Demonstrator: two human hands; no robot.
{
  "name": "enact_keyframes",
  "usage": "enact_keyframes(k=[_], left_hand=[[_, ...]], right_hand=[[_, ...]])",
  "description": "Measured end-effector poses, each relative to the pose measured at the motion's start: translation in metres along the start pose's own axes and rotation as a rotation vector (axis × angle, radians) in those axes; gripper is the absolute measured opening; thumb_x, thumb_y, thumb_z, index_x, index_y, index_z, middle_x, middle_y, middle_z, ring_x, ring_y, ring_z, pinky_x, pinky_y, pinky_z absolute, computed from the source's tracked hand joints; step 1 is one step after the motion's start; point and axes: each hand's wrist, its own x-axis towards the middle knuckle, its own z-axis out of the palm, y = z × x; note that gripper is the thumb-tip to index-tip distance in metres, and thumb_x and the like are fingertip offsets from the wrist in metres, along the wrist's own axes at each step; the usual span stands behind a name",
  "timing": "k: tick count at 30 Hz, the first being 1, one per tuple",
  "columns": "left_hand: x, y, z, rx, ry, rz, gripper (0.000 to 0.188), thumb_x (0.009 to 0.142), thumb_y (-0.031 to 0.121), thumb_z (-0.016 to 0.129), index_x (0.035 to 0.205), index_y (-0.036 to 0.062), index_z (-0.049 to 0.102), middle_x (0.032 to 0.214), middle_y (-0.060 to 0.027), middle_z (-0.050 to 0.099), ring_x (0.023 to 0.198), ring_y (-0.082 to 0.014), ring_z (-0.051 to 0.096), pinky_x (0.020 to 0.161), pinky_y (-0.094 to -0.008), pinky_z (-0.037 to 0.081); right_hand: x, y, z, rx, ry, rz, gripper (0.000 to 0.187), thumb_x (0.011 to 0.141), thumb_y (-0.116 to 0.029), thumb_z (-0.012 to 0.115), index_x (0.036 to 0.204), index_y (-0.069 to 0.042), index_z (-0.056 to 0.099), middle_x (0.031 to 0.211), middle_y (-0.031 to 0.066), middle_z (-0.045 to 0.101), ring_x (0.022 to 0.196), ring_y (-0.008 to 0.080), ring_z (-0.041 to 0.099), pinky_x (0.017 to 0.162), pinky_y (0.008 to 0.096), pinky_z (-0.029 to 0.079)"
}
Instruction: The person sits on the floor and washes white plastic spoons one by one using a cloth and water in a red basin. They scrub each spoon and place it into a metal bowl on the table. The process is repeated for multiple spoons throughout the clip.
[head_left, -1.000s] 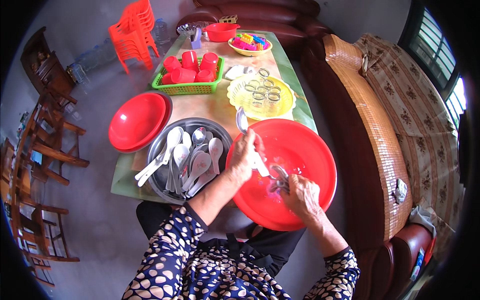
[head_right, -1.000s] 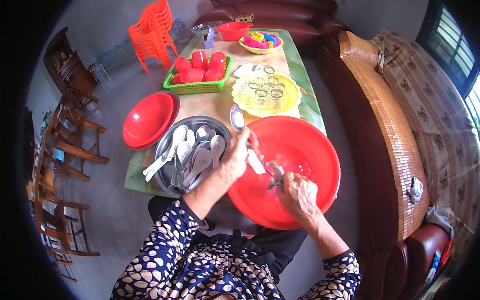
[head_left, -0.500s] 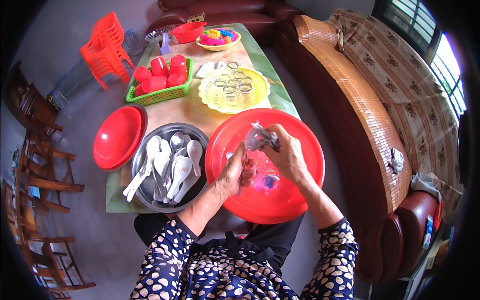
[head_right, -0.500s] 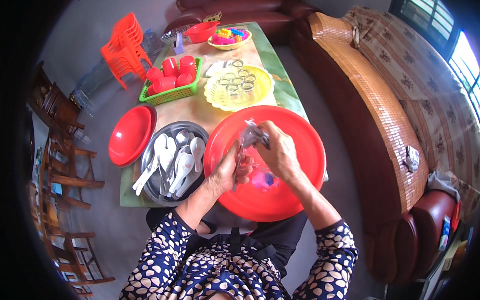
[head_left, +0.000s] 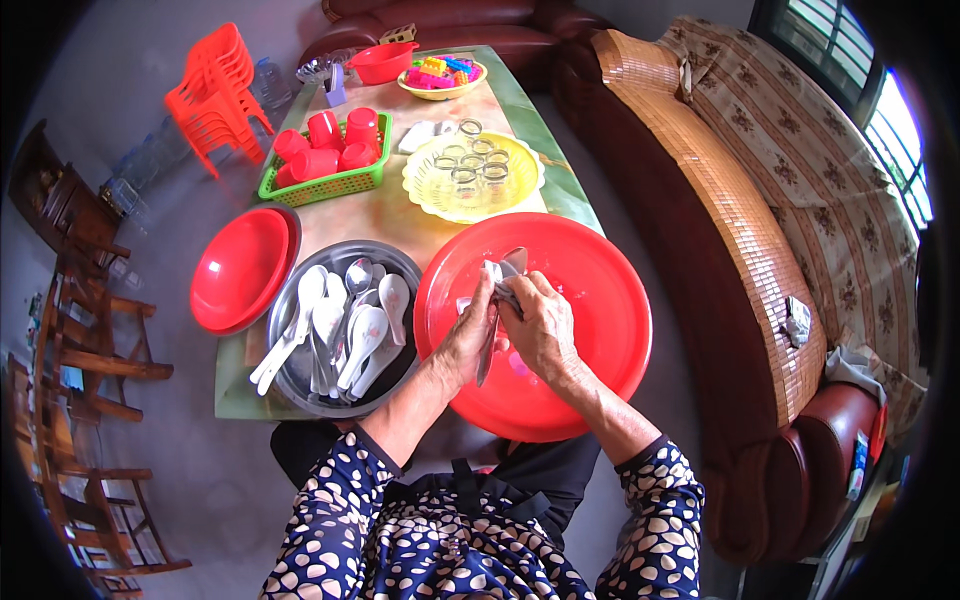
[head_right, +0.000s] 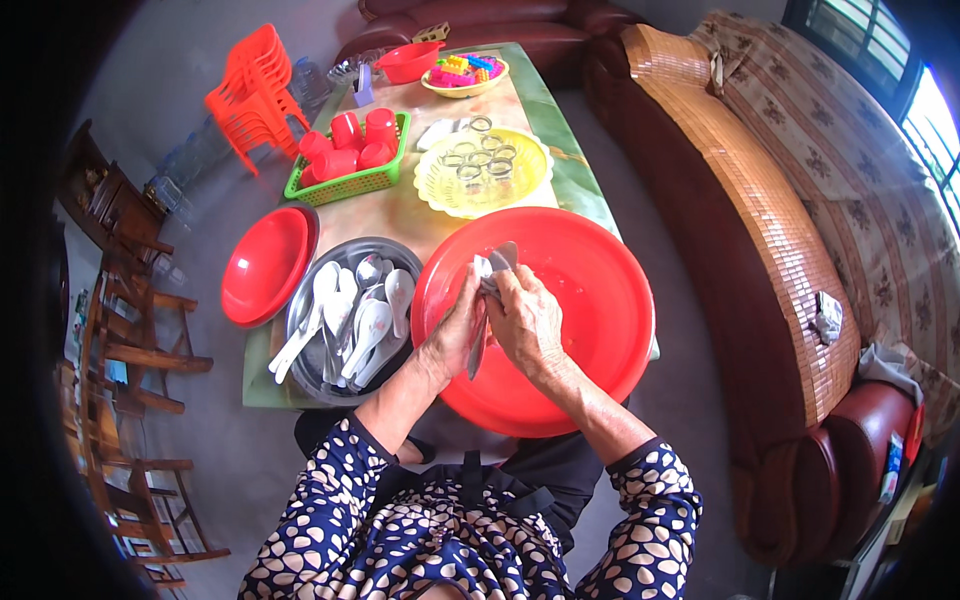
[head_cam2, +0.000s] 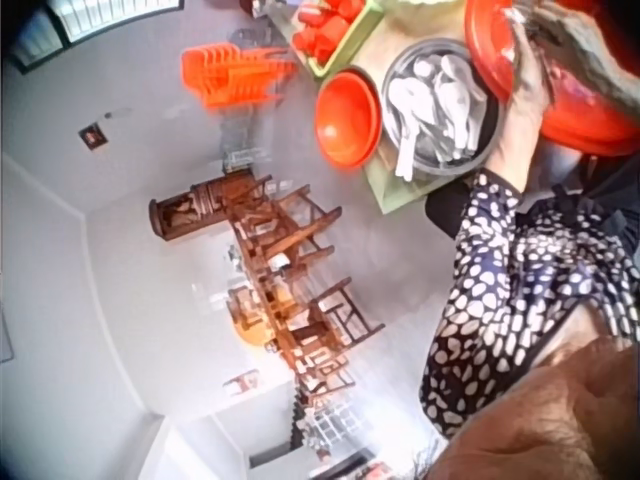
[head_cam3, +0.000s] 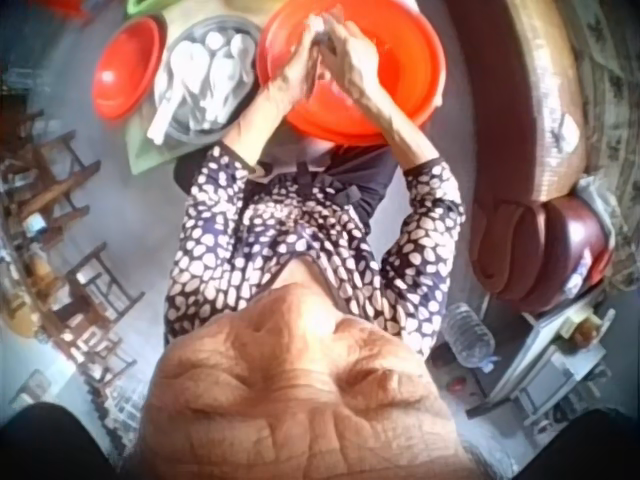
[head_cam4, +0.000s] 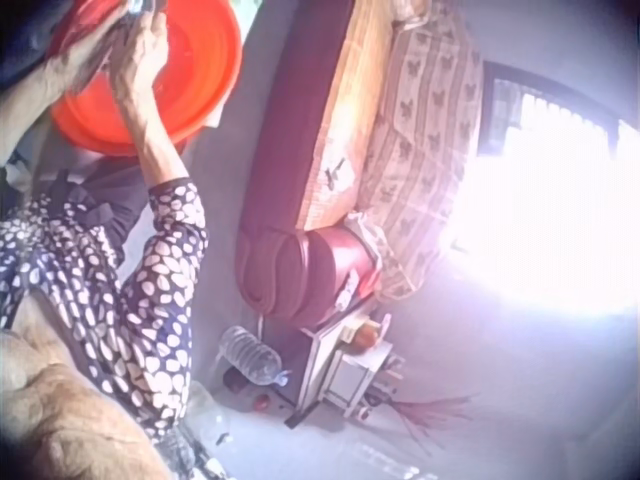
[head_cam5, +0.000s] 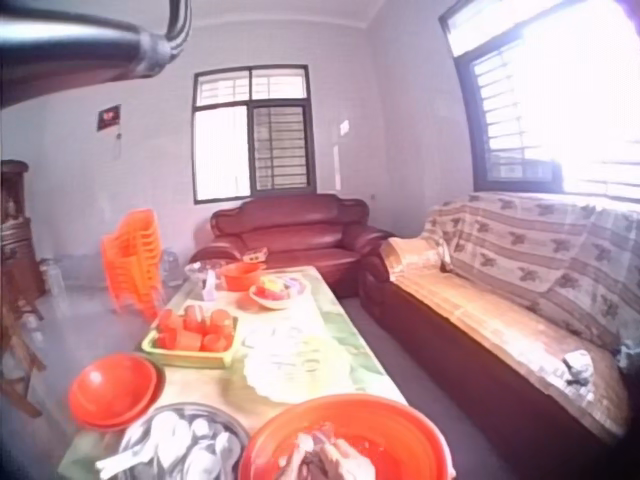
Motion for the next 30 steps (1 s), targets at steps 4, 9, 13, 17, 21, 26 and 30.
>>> enact_keyframes(k=[4,9,13,17,21,26,30], left_hand=[[-0.002,0.007,0.009,-0.177,0.011,0.079,0.049,0.091,0.047,0.047,0.123,0.0105,0.048,0.11,-0.0024,0.057,0.1,-0.0132,0.052,0.086,-0.031,0.044],[0.005,0.003,0.003,-0.302,0.114,0.066,0.039,0.095,0.034,0.044,0.124,0.0087,0.046,0.112,-0.0047,0.057,0.097,-0.016,0.056,0.082,-0.0306,0.048],[0.008,0.0,-0.002,-0.199,0.142,0.067,0.039,0.095,0.037,0.042,0.123,0.0101,0.047,0.111,-0.003,0.058,0.096,-0.0155,0.055,0.079,-0.0285,0.048],[0.004,0.004,0.005,-0.128,0.211,0.12,0.041,0.095,0.041,0.042,0.122,0.0107,0.049,0.111,-0.0046,0.058,0.091,-0.0113,0.055,0.076,-0.0252,0.047],[0.004,0.007,0.002,-0.099,0.243,0.129,0.046,0.094,0.045,0.042,0.115,0.0071,0.055,0.099,-0.0084,0.062,0.087,-0.0156,0.057,0.077,-0.0295,0.048],[0.002,0.015,-0.005,-0.105,0.134,0.202,0.045,0.091,0.048,0.047,0.107,0.0063,0.054,0.068,-0.0002,0.057,0.061,-0.0082,0.054,0.052,-0.0204,0.038],[-0.001,0.01,0.004,-0.106,0.018,0.21,0.038,0.094,0.042,0.044,0.098,0.0055,0.054,0.057,0.0027,0.041,0.05,-0.0076,0.038,0.05,-0.0222,0.034]], right_hand=[[-0.013,-0.005,0.001,0.086,-0.094,0.109,0.02,0.068,-0.007,0.065,0.083,-0.006,0.052,0.079,0.0145,0.056,0.071,0.0357,0.058,0.056,0.0435,0.047],[-0.035,-0.004,0.007,0.288,-0.225,0.209,0.02,0.069,-0.008,0.064,0.083,-0.002,0.052,0.074,0.0152,0.058,0.065,0.0286,0.059,0.057,0.0369,0.045],[-0.025,-0.004,0.002,0.357,-0.368,0.362,0.024,0.069,-0.017,0.064,0.082,0.001,0.054,0.071,0.0179,0.06,0.066,0.0291,0.061,0.06,0.0382,0.046],[-0.018,-0.01,-0.005,0.373,-0.485,0.428,0.028,0.069,-0.023,0.063,0.074,0.003,0.057,0.07,0.0219,0.06,0.068,0.0319,0.062,0.06,0.0398,0.046],[-0.022,-0.009,-0.01,0.383,-0.633,0.461,0.022,0.074,-0.018,0.062,0.08,0.002,0.059,0.06,0.0086,0.056,0.056,0.0146,0.052,0.054,0.0324,0.042],[-0.04,-0.001,-0.032,-0.111,-0.82,0.193,0.028,0.074,-0.028,0.066,0.09,-0.005,0.063,0.09,0.012,0.063,0.082,0.0294,0.058,0.068,0.0446,0.044],[-0.029,-0.001,-0.051,-0.377,-0.482,-0.088,0.043,0.071,-0.042,0.07,0.098,-0.01,0.064,0.102,0.0139,0.055,0.101,0.0319,0.051,0.078,0.0505,0.043]])
